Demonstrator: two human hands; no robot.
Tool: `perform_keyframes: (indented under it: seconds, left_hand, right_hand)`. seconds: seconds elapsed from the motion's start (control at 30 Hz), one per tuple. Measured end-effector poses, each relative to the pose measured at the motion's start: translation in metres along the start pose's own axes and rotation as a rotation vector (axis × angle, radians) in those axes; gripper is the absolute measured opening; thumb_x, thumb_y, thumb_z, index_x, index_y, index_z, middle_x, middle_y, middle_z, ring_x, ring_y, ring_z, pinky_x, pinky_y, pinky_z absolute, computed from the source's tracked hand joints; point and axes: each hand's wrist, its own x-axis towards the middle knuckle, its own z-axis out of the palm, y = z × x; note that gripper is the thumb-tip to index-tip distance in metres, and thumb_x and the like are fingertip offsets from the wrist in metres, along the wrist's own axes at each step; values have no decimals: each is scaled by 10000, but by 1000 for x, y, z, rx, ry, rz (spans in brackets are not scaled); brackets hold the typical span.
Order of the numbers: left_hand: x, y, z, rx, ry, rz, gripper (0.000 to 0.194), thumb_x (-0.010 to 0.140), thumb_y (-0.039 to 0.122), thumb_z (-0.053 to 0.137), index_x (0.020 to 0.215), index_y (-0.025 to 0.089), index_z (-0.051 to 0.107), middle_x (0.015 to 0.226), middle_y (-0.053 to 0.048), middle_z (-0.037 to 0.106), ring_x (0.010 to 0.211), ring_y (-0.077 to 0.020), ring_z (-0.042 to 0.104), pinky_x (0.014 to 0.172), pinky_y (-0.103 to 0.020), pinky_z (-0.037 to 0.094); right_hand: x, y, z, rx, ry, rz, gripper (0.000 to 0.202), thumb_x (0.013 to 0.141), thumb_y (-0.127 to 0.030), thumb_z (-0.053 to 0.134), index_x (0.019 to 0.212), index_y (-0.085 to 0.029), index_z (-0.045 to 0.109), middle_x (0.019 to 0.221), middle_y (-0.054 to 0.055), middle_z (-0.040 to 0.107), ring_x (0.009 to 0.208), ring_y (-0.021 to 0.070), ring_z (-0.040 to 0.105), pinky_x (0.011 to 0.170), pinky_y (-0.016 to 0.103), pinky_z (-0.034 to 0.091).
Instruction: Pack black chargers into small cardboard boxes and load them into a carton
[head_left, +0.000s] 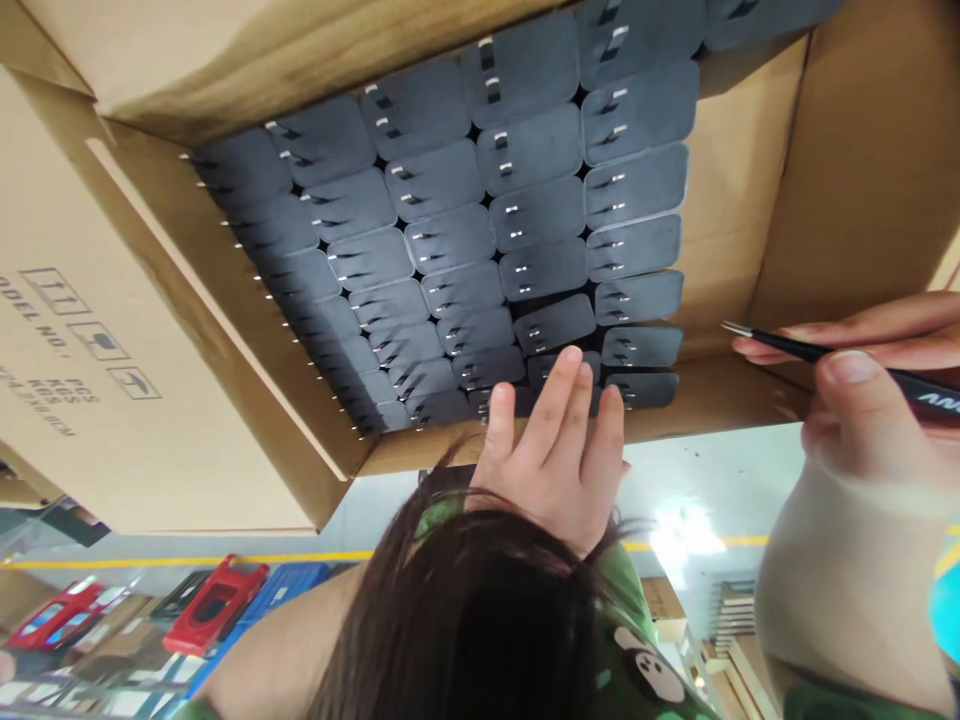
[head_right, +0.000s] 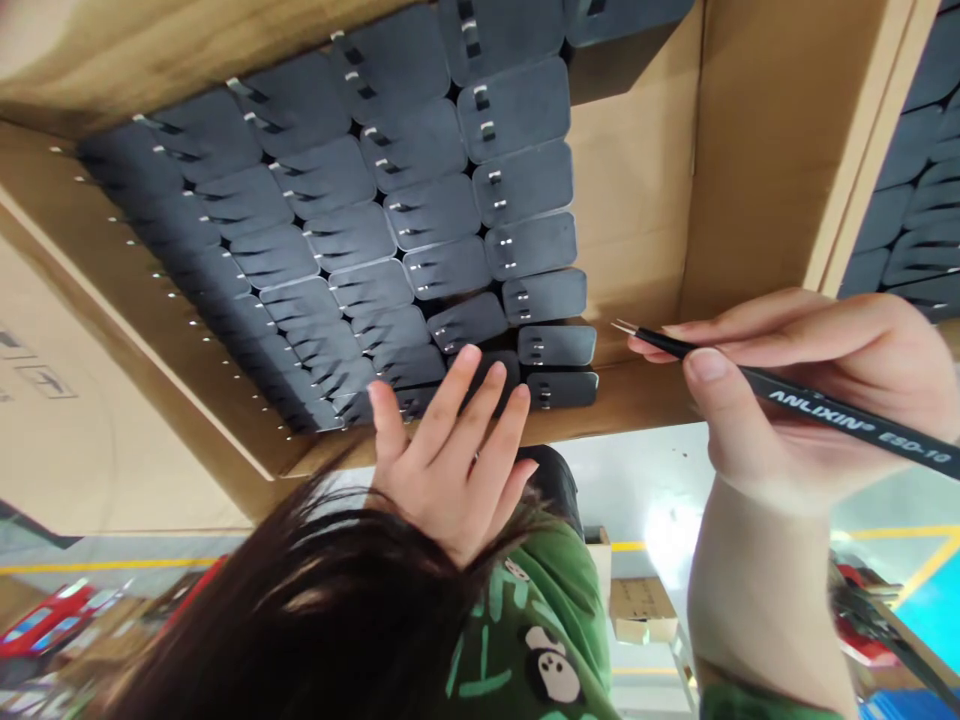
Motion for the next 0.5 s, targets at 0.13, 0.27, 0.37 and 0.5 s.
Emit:
perform_keyframes:
  seconds: [0.13, 0.27, 0.37, 0.5]
  left_hand:
    - [-6, -3, -2, 8, 85, -26, 300, 929, 253, 570, 1207, 195, 666, 1350, -102, 644, 1397, -395, 445, 1181, -725, 103]
    - [-17, -20, -1, -123, 33, 316, 185, 921, 194, 578, 1047, 177, 713, 1188, -44, 729, 1207, -224, 620, 1210, -458, 315]
    - [-14, -41, -5, -145, -29, 452, 176, 911, 181, 604, 1051, 198, 709, 1171, -8, 733, 1092, -162, 642, 1158, -369, 392]
    - [10, -65, -13, -81, -92, 605, 268, 927, 167, 584, 1179, 210, 664, 1223, -15, 708, 1095, -163, 614, 1088, -372, 450]
  right_hand:
    - [3, -1, 18, 95, 179, -62, 98, 840, -333, 657, 766, -374, 607, 931, 20, 710, 841, 280, 725, 761, 573, 641]
    - [14, 2, 40, 417, 419, -304, 139, 663, -149, 764, 726, -251, 693, 750, 25, 720, 619, 226, 692, 560, 426, 638]
    - [17, 1, 43, 529, 405, -345, 153, 611, -84, 742, 712, -198, 729, 721, 43, 714, 601, 213, 681, 515, 381, 594]
    - [14, -7, 27, 267, 225, -353, 157, 781, -127, 596, 825, -218, 715, 786, 56, 680, 788, 246, 684, 695, 437, 551]
